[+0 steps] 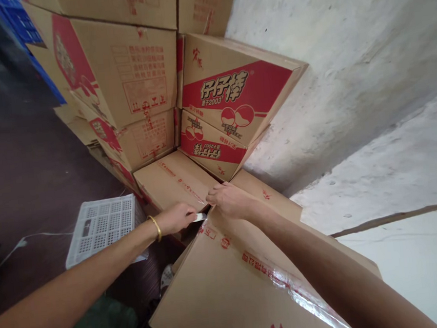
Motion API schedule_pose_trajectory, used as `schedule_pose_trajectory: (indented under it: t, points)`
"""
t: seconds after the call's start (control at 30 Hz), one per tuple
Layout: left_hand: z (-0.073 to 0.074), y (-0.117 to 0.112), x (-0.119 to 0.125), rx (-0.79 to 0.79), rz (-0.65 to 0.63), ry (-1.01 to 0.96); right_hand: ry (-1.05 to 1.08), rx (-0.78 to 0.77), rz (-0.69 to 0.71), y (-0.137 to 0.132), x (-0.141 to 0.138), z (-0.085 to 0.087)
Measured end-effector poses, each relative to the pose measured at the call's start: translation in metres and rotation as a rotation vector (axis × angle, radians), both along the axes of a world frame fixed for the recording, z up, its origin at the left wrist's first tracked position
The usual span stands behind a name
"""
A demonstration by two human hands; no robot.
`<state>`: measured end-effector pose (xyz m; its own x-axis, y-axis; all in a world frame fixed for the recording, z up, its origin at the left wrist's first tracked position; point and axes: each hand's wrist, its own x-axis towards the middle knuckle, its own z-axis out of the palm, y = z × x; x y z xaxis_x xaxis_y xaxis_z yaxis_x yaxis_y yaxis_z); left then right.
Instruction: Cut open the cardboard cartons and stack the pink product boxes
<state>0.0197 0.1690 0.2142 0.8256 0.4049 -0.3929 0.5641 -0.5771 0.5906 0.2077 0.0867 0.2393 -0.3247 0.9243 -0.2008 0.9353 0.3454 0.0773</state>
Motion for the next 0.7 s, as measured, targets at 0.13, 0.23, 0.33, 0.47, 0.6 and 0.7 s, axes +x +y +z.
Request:
schedule_pose_trajectory:
  t: [0.13,0.23,0.33,0.47,0.6,0.7]
  points:
    - [-0.004,-0.011,-0.027,0.03,-0.117,-0.034,0.035,-0.002,-0.034,0.0,-0.002,0.001]
    - [0.001,-0.02,-0.049,-0.038,-0.163,-0.025,0.044,-0.02,-0.059,0.002,-0.003,0.001]
    - [0.011,-0.013,-0.068,-0.176,-0.153,0.072,0.12,0.018,-0.104,-0.004,0.002,-0.002]
    - [0.022,0.009,-0.077,-0.117,0.166,-0.077,0.402,0.202,-0.314,-0.049,0.007,-0.004]
    - [0.02,-0.02,-0.045,-0.323,0.63,-0.412,0.938,0.082,-0.482,-0.107,-0.03,-0.011]
    - [0.013,-0.078,0.0,-0.534,0.51,-0.462,1.51,0.0,-0.634,-0.124,-0.073,-0.025]
